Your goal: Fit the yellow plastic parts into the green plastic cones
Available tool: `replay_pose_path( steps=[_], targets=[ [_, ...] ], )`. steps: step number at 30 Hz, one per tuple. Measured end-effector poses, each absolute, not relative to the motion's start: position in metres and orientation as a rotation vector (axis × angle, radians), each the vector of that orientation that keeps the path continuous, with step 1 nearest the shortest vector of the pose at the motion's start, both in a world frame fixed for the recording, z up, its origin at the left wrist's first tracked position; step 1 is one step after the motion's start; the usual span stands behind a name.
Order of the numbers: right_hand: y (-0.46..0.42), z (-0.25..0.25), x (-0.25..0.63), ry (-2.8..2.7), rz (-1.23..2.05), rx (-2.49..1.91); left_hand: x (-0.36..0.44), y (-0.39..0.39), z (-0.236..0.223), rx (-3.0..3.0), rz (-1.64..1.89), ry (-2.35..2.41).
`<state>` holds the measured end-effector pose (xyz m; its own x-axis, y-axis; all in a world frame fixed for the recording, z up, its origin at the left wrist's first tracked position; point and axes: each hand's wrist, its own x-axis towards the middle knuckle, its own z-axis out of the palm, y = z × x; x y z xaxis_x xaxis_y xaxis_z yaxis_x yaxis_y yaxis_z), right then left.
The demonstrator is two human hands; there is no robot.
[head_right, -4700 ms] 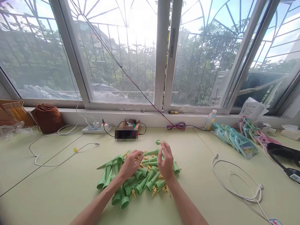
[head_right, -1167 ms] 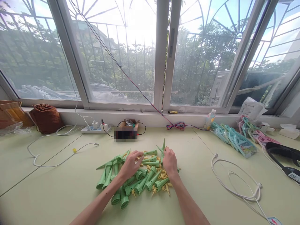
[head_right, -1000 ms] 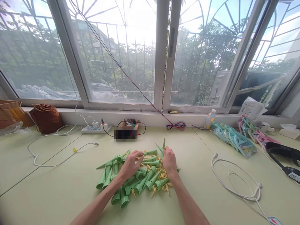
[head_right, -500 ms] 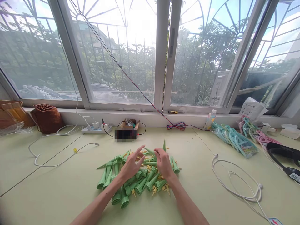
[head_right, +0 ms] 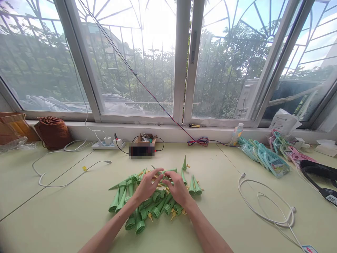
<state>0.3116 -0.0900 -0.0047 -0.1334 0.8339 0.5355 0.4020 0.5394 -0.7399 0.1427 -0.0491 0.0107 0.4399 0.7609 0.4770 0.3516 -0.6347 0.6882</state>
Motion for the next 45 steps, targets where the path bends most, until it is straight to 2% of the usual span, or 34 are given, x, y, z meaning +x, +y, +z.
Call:
replay_pose_path(
  steps=[15, 29, 40, 45],
  targets=[
    [-0.081, -0.014, 0.321, -1.586, 0.340, -1.202, 0.138, -0.042, 0.013, 2.016, 1.516, 1.171],
    [-0.074, -0.021, 0.334, -1.479, 0.117, -1.324, 0.139, -0.045, 0.011, 2.049, 1.427, 1.198],
    [-0.084, -0.016, 0.322, -1.799, 0.210, -1.400, 0.140, -0.045, 0.010, 2.049, 1.399, 1.156],
    [-0.084, -0.016, 0.322, -1.822, 0.150, -1.387, 0.140, -0.045, 0.010, 2.063, 1.383, 1.183]
  ],
)
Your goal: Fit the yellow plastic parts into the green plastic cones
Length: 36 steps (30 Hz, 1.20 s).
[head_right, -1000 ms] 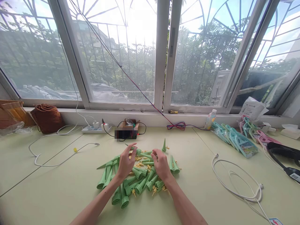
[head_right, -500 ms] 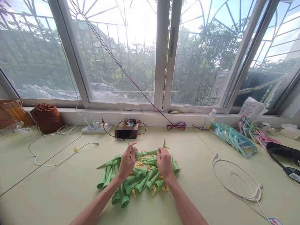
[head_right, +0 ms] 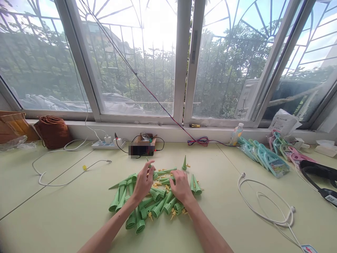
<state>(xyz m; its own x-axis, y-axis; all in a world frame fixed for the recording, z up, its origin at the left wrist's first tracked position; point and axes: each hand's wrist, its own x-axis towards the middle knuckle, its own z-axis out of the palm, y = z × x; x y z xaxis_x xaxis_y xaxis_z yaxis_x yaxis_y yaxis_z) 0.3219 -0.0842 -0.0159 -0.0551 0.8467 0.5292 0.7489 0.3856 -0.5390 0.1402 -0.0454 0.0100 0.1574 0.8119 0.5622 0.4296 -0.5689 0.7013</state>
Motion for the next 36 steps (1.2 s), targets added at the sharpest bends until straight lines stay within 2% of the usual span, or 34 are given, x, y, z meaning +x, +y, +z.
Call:
replay_pose_path(
  steps=[16, 36],
  targets=[
    [-0.0904, -0.0070, 0.3131, -1.880, 0.030, -1.392, 0.1414, -0.0485, 0.0110, 2.077, 1.362, 1.189],
    [-0.0908, -0.0083, 0.3135, -1.983, 0.030, -1.413, 0.1424, -0.0480, 0.0108, 2.089, 1.354, 1.193]
  ],
)
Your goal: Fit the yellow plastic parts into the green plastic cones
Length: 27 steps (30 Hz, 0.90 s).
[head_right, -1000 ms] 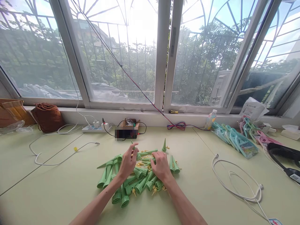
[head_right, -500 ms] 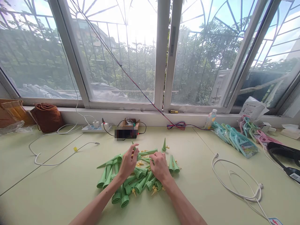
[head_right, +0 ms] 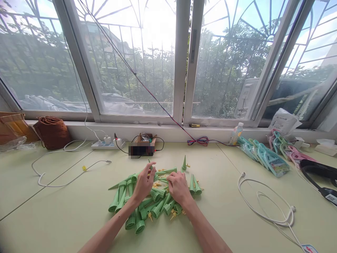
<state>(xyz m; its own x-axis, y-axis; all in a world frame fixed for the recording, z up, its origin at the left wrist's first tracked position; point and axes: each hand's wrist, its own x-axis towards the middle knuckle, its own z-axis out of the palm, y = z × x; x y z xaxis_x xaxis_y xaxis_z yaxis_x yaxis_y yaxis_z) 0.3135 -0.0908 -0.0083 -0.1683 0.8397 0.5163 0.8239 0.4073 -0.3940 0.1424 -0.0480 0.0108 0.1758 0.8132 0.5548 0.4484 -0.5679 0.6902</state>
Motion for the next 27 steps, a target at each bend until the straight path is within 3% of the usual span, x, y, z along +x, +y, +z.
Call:
replay_pose_path(
  steps=[27],
  targets=[
    [-0.084, -0.014, 0.303, -1.781, 0.056, -1.634, 0.143, -0.049, 0.009, 2.060, 1.329, 1.145]
  ],
)
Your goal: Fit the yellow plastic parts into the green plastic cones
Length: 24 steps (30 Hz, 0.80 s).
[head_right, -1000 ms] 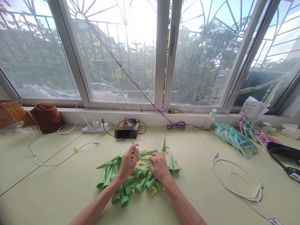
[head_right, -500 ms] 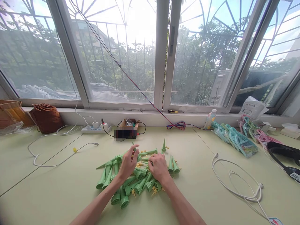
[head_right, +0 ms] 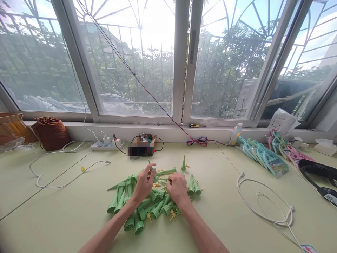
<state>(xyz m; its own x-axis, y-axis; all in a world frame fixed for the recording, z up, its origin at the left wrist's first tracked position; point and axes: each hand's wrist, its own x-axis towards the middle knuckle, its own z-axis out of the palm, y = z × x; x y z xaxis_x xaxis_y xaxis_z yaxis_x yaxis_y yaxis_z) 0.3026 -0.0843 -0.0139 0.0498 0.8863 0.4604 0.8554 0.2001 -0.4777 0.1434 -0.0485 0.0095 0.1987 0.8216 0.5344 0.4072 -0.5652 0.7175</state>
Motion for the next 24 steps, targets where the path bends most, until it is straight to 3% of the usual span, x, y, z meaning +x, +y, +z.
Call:
replay_pose_path(
  steps=[24],
  targets=[
    [-0.0839, -0.0093, 0.3040, -1.683, 0.110, -1.696, 0.1437, -0.0474, 0.0066, 2.058, 1.298, 1.121]
  ],
)
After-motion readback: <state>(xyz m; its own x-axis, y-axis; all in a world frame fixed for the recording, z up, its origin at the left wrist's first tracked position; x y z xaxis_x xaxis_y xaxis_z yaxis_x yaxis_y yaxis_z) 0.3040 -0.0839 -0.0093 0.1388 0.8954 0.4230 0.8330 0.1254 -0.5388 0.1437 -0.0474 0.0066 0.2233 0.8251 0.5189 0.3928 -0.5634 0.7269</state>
